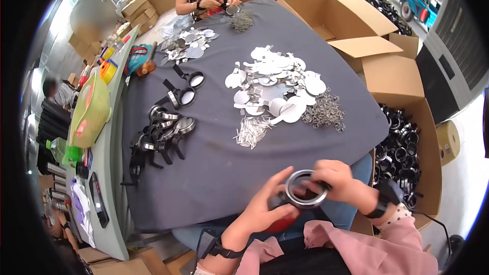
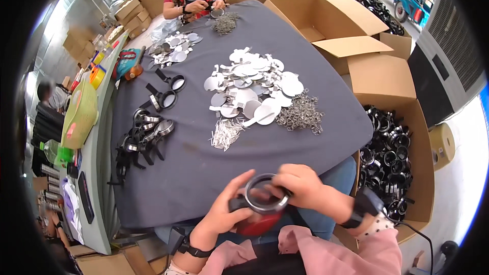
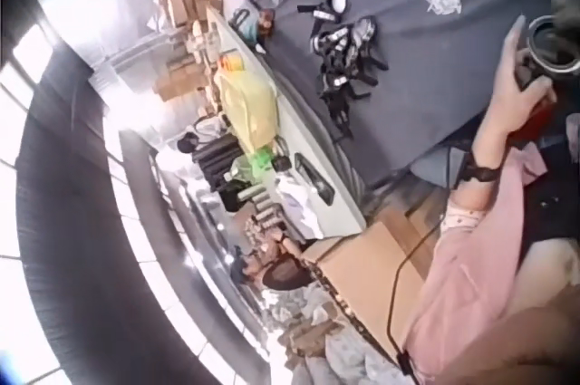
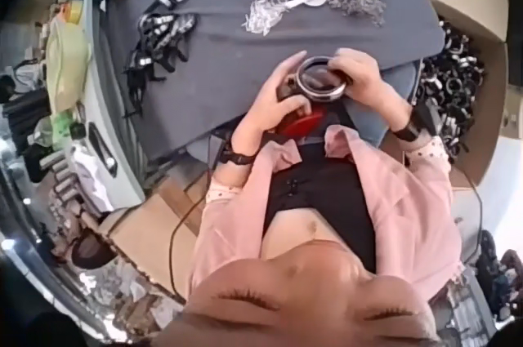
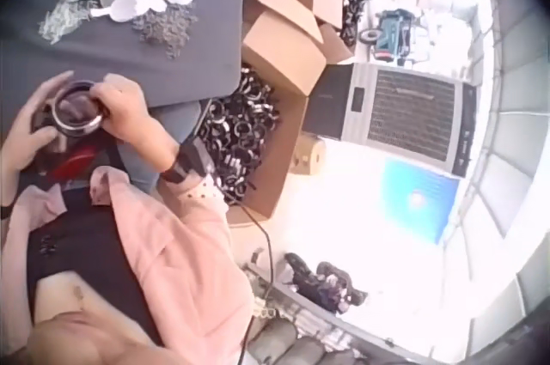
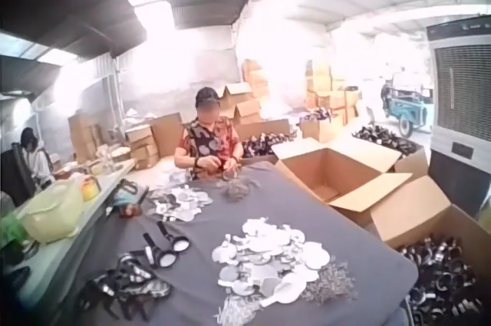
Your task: The recorder is assembling metal components, specifically attaching small metal discs to larger ring-like structures using fasteners.
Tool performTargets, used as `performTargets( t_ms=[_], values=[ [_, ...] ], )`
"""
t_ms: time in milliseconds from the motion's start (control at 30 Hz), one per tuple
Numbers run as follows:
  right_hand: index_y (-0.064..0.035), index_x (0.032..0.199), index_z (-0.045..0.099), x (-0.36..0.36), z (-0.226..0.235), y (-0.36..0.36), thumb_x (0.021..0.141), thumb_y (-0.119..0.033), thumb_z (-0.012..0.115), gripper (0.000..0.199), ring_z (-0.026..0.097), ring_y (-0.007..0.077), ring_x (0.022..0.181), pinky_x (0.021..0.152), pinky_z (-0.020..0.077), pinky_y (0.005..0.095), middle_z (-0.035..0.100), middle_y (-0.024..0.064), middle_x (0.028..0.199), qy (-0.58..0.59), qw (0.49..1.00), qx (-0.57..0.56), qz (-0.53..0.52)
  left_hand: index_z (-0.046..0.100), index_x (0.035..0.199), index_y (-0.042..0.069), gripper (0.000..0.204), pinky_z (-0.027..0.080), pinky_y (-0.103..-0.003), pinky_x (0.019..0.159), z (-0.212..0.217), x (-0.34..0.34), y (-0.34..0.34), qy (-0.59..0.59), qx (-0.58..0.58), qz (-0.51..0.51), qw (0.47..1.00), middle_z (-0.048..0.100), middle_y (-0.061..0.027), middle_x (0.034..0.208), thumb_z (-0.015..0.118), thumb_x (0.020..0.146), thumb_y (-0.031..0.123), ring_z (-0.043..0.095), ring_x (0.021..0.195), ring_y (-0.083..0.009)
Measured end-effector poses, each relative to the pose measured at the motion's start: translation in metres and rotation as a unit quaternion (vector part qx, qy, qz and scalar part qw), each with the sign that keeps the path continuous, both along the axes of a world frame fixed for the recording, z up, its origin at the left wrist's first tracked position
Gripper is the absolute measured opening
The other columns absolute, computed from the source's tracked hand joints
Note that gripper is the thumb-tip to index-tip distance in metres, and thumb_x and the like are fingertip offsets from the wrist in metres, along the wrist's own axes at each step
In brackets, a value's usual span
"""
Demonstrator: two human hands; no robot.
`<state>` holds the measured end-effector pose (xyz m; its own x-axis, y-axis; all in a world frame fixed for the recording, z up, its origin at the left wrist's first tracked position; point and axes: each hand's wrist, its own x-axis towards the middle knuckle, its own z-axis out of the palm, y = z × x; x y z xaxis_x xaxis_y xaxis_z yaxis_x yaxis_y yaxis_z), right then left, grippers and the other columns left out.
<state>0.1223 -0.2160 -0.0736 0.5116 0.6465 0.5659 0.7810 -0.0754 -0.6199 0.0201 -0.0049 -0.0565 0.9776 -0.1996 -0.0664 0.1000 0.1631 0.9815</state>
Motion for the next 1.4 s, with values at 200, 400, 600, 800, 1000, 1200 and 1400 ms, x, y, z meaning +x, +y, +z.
performTargets(
  t_ms=[200, 400, 600, 800, 1000, 1200, 1400],
  values=[
    [-0.0057, 0.116, 0.059, 0.055, -0.017, 0.059, 0.073, -0.018, 0.076, 0.048, 0.064, 0.0312, 0.071, 0.063, 0.052, 0.0384, 0.066, 0.0141, 0.087, -0.04, 0.974, -0.158, -0.155, 0.041, 0.14, 0.008, 0.057, 0.044, -0.022, 0.049, -0.025, -0.038, 0.026, 0.049, 0.047, 0.267, 0.961, 0.062, -0.0112, 0.1, 0.06, 0.087, -0.002, 0.051, 0.053, -0.0075],
    [-0.0079, 0.094, 0.059, 0.112, -0.059, 0.086, 0.081, -0.018, 0.066, 0.018, 0.063, 0.0298, 0.068, 0.058, 0.0504, 0.0401, 0.061, 0.008, 0.079, -0.126, 0.935, -0.287, -0.167, 0.048, 0.128, 0.007, 0.047, 0.049, -0.031, 0.082, -0.059, -0.039, 0.018, 0.011, 0.164, 0.237, 0.958, 0.064, -0.0116, 0.107, 0.068, 0.085, 0.014, 0.063, 0.095, -0.0171],
    [-0.0094, 0.092, 0.061, 0.078, -0.02, 0.051, 0.075, -0.003, 0.066, 0.018, 0.062, 0.029, 0.062, 0.054, 0.0489, 0.0381, 0.06, 0.0084, 0.079, -0.147, 0.956, -0.118, -0.225, 0.034, 0.136, 0.003, 0.051, 0.052, -0.031, 0.087, -0.048, -0.032, 0.018, 0.062, 0.057, 0.044, 0.995, 0.057, -0.0141, 0.115, 0.055, 0.09, -0.003, 0.061, 0.1, -0.0161],
    [-0.0055, 0.089, 0.062, -0.004, 0.033, 0.042, 0.066, 0.005, 0.071, 0.026, 0.065, 0.0286, 0.067, 0.056, 0.0511, 0.0339, 0.067, 0.0106, 0.08, -0.047, 0.993, 0.013, -0.104, 0.022, 0.148, 0.008, 0.081, 0.054, -0.033, 0.079, -0.018, -0.023, -0.009, -0.091, 0.082, 0.13, 0.984, 0.064, -0.0143, 0.11, 0.071, 0.083, 0.007, 0.067, 0.092, -0.0208],
    [0.0004, 0.096, 0.062, -0.022, 0.038, 0.043, 0.065, 0.001, 0.07, 0.032, 0.063, 0.0208, 0.06, 0.048, 0.0492, 0.0287, 0.066, 0.0123, 0.09, -0.128, 0.991, 0.043, -0.007, 0.022, 0.148, 0.003, 0.088, 0.053, -0.035, 0.069, 0.006, -0.018, -0.019, -0.213, 0.234, 0.158, 0.935, 0.064, -0.0189, 0.101, 0.075, 0.078, 0.009, 0.068, 0.08, -0.0295],
    [0.0041, 0.099, 0.061, -0.022, 0.037, 0.033, 0.067, -0.001, 0.065, 0.033, 0.063, 0.0207, 0.061, 0.046, 0.0498, 0.0286, 0.065, 0.0169, 0.091, -0.171, 0.985, 0.016, 0.014, 0.032, 0.143, -0.002, 0.08, 0.054, -0.035, 0.066, 0.015, -0.017, -0.026, -0.223, 0.288, 0.173, 0.915, 0.064, -0.0192, 0.098, 0.076, 0.077, 0.009, 0.067, 0.077, -0.0302],
    [0.002, 0.103, 0.061, -0.026, 0.033, 0.033, 0.064, -0.002, 0.066, 0.039, 0.064, 0.0229, 0.063, 0.047, 0.0501, 0.0306, 0.065, 0.0164, 0.093, -0.111, 0.99, 0.085, 0.0, 0.036, 0.142, -0.001, 0.078, 0.053, -0.034, 0.065, 0.017, -0.019, -0.031, -0.235, 0.288, 0.176, 0.911, 0.065, -0.0177, 0.095, 0.077, 0.076, 0.009, 0.067, 0.074, -0.0283]
  ],
)
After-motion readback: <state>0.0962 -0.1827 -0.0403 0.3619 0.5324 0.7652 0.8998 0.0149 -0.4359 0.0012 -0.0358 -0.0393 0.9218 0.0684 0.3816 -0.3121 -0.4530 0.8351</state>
